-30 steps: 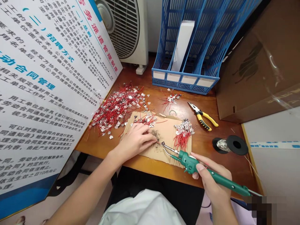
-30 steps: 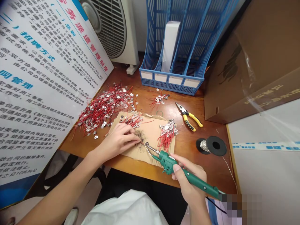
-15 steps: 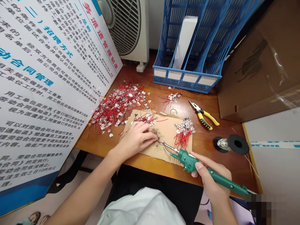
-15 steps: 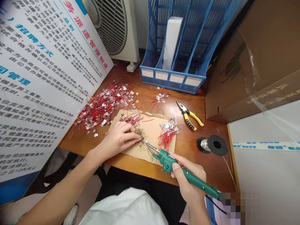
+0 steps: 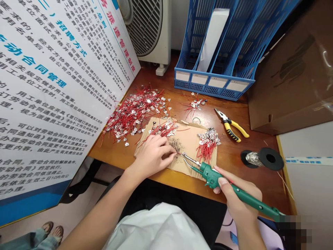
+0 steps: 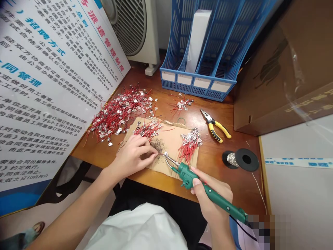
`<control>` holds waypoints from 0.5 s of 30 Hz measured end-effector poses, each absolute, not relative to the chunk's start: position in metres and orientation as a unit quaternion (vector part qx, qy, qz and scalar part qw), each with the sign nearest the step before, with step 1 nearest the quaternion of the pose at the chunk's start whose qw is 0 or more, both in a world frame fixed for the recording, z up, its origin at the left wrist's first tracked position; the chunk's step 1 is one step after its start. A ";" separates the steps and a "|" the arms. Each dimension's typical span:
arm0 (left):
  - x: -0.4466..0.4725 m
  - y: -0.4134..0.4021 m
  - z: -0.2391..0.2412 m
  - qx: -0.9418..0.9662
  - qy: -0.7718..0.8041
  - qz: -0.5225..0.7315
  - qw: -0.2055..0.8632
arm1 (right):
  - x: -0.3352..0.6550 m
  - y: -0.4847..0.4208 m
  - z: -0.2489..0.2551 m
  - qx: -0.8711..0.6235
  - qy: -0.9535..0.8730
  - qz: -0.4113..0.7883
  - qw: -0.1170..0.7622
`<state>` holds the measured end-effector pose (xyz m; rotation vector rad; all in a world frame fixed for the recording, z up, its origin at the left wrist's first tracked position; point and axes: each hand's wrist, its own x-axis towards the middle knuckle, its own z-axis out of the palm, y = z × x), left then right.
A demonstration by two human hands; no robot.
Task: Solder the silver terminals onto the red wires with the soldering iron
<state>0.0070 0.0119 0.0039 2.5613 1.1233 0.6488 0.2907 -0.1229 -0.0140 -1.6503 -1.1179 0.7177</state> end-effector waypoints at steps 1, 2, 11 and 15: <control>0.008 0.009 0.003 0.881 0.393 0.228 0.132 | 0.291 -0.123 -0.014 -0.680 -0.459 0.297 0.488; 0.009 0.006 0.002 0.878 0.398 0.233 0.129 | 0.291 -0.122 -0.014 -0.680 -0.458 0.299 0.488; 0.016 -0.001 -0.001 0.868 0.408 0.256 0.123 | 0.294 -0.120 -0.013 -0.672 -0.463 0.314 0.486; 0.016 0.001 -0.001 0.867 0.413 0.248 0.125 | 0.294 -0.120 -0.013 -0.666 -0.469 0.317 0.486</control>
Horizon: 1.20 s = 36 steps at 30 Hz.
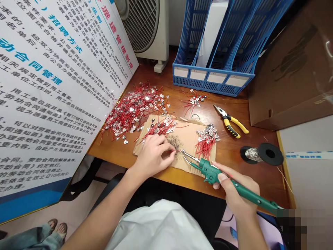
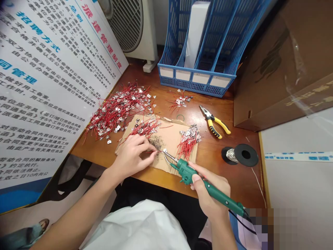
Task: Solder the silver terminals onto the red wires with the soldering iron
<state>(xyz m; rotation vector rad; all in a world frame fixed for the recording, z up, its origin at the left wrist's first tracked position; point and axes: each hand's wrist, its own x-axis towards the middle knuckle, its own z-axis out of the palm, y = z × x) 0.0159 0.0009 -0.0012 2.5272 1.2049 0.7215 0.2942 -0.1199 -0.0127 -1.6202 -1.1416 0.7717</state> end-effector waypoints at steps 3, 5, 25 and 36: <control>0.016 0.001 -0.002 0.864 0.417 0.250 0.129 | 0.295 -0.121 -0.014 -0.662 -0.472 0.318 0.488; 0.017 0.000 -0.003 0.863 0.420 0.250 0.131 | 0.296 -0.121 -0.015 -0.663 -0.474 0.314 0.487; 0.019 0.000 -0.005 0.860 0.425 0.253 0.126 | 0.295 -0.122 -0.014 -0.675 -0.468 0.312 0.478; 0.018 -0.003 -0.005 0.854 0.430 0.260 0.137 | 0.295 -0.121 -0.013 -0.689 -0.460 0.313 0.463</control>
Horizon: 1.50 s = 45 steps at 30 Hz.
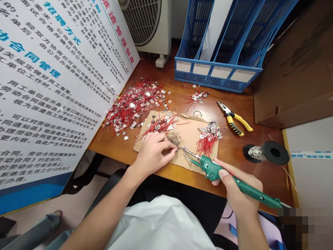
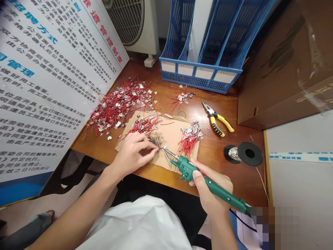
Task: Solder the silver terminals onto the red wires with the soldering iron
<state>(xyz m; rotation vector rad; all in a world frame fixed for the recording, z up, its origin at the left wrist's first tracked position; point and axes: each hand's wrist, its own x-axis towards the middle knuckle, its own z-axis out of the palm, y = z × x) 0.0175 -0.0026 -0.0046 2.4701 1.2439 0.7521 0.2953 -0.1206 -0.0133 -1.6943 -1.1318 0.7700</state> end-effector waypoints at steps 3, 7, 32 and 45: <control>0.018 -0.006 -0.006 0.849 0.438 0.261 0.139 | 0.295 -0.120 -0.013 -0.692 -0.454 0.316 0.464; 0.020 -0.013 -0.008 0.839 0.449 0.279 0.129 | 0.293 -0.120 -0.011 -0.690 -0.442 0.325 0.472; 0.038 -0.035 -0.009 0.802 0.508 0.307 0.060 | 0.296 -0.123 -0.017 -0.665 -0.446 0.329 0.500; 0.039 -0.039 -0.006 0.797 0.522 0.298 0.052 | 0.298 -0.124 -0.028 -0.642 -0.442 0.316 0.541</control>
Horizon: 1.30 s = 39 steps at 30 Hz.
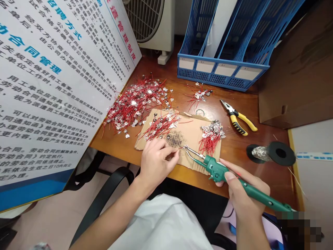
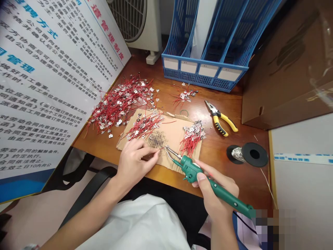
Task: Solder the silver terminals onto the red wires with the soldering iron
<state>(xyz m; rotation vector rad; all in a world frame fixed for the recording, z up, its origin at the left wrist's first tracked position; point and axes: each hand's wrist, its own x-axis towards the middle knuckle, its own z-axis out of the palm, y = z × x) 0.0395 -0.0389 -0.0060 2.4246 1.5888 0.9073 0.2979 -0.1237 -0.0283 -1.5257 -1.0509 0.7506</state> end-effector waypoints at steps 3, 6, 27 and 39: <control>0.039 -0.039 -0.006 0.798 0.522 0.298 0.054 | 0.297 -0.125 -0.029 -0.642 -0.438 0.309 0.548; 0.040 -0.039 -0.006 0.798 0.521 0.299 0.055 | 0.297 -0.125 -0.027 -0.643 -0.452 0.300 0.541; 0.040 -0.039 -0.005 0.797 0.522 0.299 0.053 | 0.294 -0.124 -0.018 -0.665 -0.447 0.301 0.517; 0.041 -0.041 -0.006 0.799 0.518 0.303 0.045 | 0.294 -0.124 -0.015 -0.681 -0.444 0.295 0.501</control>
